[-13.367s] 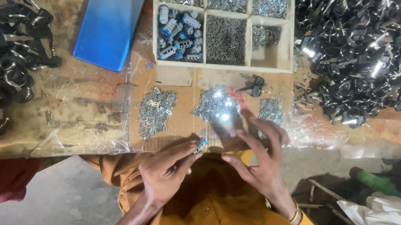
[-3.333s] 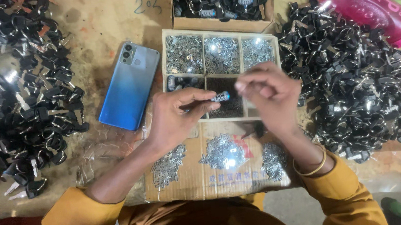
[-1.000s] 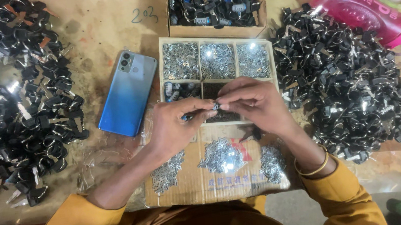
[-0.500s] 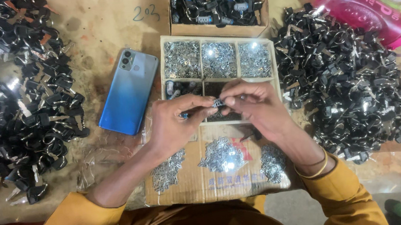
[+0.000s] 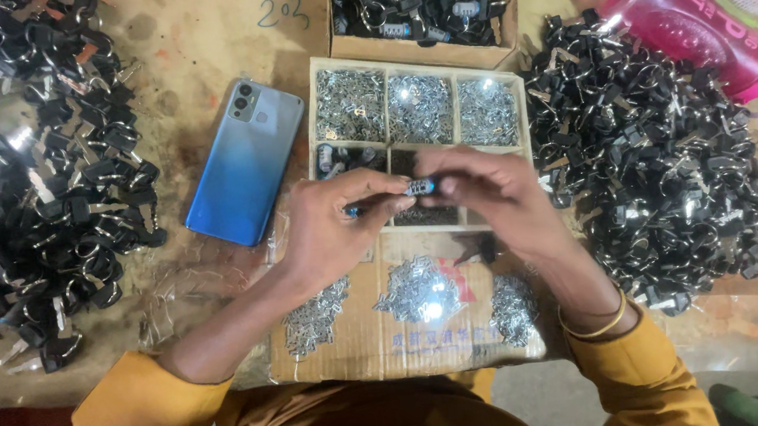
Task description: The person assembles small keychains by hand, picking a keyring and a small metal piece from a compartmentalized box, joining them, and placing the finished keychain into a larger box. The process is repeated multiple times with consistent hand movements.
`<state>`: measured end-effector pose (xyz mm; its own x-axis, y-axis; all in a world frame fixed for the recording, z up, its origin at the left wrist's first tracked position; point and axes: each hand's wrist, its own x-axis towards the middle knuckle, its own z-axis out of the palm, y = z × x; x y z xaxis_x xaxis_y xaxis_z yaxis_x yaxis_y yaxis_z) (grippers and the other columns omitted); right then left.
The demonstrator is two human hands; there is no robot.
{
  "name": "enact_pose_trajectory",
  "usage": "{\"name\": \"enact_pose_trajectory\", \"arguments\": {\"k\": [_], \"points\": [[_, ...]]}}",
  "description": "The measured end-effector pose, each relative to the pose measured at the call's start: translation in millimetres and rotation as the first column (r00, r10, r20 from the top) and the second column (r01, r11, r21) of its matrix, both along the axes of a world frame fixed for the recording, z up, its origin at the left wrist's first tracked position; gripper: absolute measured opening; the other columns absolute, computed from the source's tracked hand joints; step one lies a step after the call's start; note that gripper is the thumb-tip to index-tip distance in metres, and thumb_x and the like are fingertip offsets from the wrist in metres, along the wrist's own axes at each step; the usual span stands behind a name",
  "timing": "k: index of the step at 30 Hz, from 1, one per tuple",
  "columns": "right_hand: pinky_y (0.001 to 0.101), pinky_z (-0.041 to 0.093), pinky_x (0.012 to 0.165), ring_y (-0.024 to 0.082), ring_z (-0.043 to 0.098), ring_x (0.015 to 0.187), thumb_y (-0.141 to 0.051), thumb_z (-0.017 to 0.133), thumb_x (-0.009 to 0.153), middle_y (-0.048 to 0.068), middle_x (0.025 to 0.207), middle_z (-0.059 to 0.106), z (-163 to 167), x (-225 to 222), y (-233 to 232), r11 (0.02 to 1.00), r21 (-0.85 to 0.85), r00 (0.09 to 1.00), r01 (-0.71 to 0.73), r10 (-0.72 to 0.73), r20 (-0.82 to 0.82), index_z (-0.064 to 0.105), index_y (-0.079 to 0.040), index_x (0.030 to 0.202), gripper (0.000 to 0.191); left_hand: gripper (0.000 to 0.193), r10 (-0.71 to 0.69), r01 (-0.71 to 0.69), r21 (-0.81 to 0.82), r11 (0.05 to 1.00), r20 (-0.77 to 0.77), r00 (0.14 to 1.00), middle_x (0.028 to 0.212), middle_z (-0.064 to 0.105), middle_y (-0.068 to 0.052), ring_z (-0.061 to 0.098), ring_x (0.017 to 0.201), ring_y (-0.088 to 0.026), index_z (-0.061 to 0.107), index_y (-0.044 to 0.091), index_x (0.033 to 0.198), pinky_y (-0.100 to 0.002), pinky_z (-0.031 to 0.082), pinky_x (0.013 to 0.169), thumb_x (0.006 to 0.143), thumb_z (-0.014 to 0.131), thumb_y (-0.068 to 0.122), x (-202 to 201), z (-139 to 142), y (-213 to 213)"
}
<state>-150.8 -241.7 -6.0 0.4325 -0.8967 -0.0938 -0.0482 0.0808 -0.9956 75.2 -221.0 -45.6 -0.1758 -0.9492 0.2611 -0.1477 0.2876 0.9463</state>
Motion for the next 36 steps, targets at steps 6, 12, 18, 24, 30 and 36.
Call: {"name": "enact_pose_trajectory", "arguments": {"k": [6, 12, 18, 24, 30, 36], "points": [[0.0416, 0.052, 0.093, 0.031, 0.063, 0.113, 0.004, 0.066, 0.075, 0.01, 0.122, 0.072, 23.0, 2.8, 11.1, 0.455, -0.724, 0.477, -0.519, -0.549, -0.687, 0.077, -0.014, 0.106, 0.038, 0.018, -0.009, 0.012, 0.032, 0.999, -0.074, 0.997, 0.103, 0.08, -0.008, 0.08, 0.093, -0.016, 0.076, 0.005, 0.105, -0.027, 0.065, 0.078, 0.088, 0.081, 0.004, 1.5, -0.3, 4.9], [0.0353, 0.039, 0.082, 0.019, 0.053, 0.086, -0.021, 0.083, 0.085, -0.007, 0.086, 0.068, 41.8, -36.7, 29.0, 0.755, -0.545, 0.545, -0.364, -0.302, -0.782, 0.081, -0.022, 0.094, 0.009, 0.019, 0.002, -0.007, -0.043, 0.999, -0.112, 0.994, 0.107, 0.079, -0.01, 0.078, 0.102, -0.017, 0.074, 0.002, 0.106, -0.028, 0.064, 0.089, 0.088, 0.081, 0.0, 3.7, 1.5, 14.6], [0.0411, 0.034, 0.089, 0.018, 0.058, 0.09, -0.032, 0.076, 0.083, -0.002, 0.086, 0.067, 21.9, -52.6, 92.7, 0.628, -0.549, 0.402, -0.552, -0.377, -0.834, 0.076, -0.02, 0.1, 0.02, 0.018, -0.007, 0.006, -0.009, 1.0, -0.197, 0.98, 0.107, 0.078, -0.009, 0.077, 0.104, -0.016, 0.072, 0.0, 0.107, -0.027, 0.063, 0.091, 0.091, 0.078, -0.003, -0.8, 16.3, 28.7], [0.0394, 0.035, 0.08, 0.017, 0.054, 0.069, -0.03, 0.078, 0.091, 0.0, 0.07, 0.06, -4.7, -63.0, 141.5, 0.807, -0.525, 0.347, -0.27, -0.427, -0.835, 0.076, -0.016, 0.108, 0.023, 0.02, 0.021, -0.029, -0.121, 0.992, -0.064, 0.998, 0.106, 0.077, -0.011, 0.079, 0.097, -0.016, 0.073, 0.001, 0.11, -0.028, 0.067, 0.086, 0.091, 0.078, -0.003, 3.2, 31.4, 64.5], [0.0386, 0.036, 0.092, 0.02, 0.054, 0.099, -0.038, 0.085, 0.077, -0.002, 0.096, 0.059, -31.3, -32.4, 190.1, 0.746, -0.643, 0.673, -0.171, -0.388, -0.63, 0.073, -0.022, 0.091, 0.024, 0.016, 0.106, -0.106, -0.233, 0.967, -0.014, 0.994, 0.102, 0.077, -0.014, 0.078, 0.085, -0.015, 0.071, 0.001, 0.105, -0.025, 0.066, 0.074, 0.089, 0.076, 0.003, 18.3, 13.2, 127.2], [0.0517, 0.026, 0.11, 0.034, 0.041, 0.132, -0.049, 0.081, 0.077, 0.009, 0.135, 0.055, -38.3, -8.2, 217.4, 0.717, -0.67, 0.597, -0.194, -0.456, -0.66, 0.075, -0.014, 0.106, 0.046, 0.017, 0.216, -0.218, -0.004, 0.976, -0.103, 0.971, 0.097, 0.079, -0.013, 0.08, 0.076, -0.011, 0.073, 0.003, 0.104, -0.022, 0.067, 0.062, 0.087, 0.076, 0.005, 14.2, -23.4, 202.8]]}}
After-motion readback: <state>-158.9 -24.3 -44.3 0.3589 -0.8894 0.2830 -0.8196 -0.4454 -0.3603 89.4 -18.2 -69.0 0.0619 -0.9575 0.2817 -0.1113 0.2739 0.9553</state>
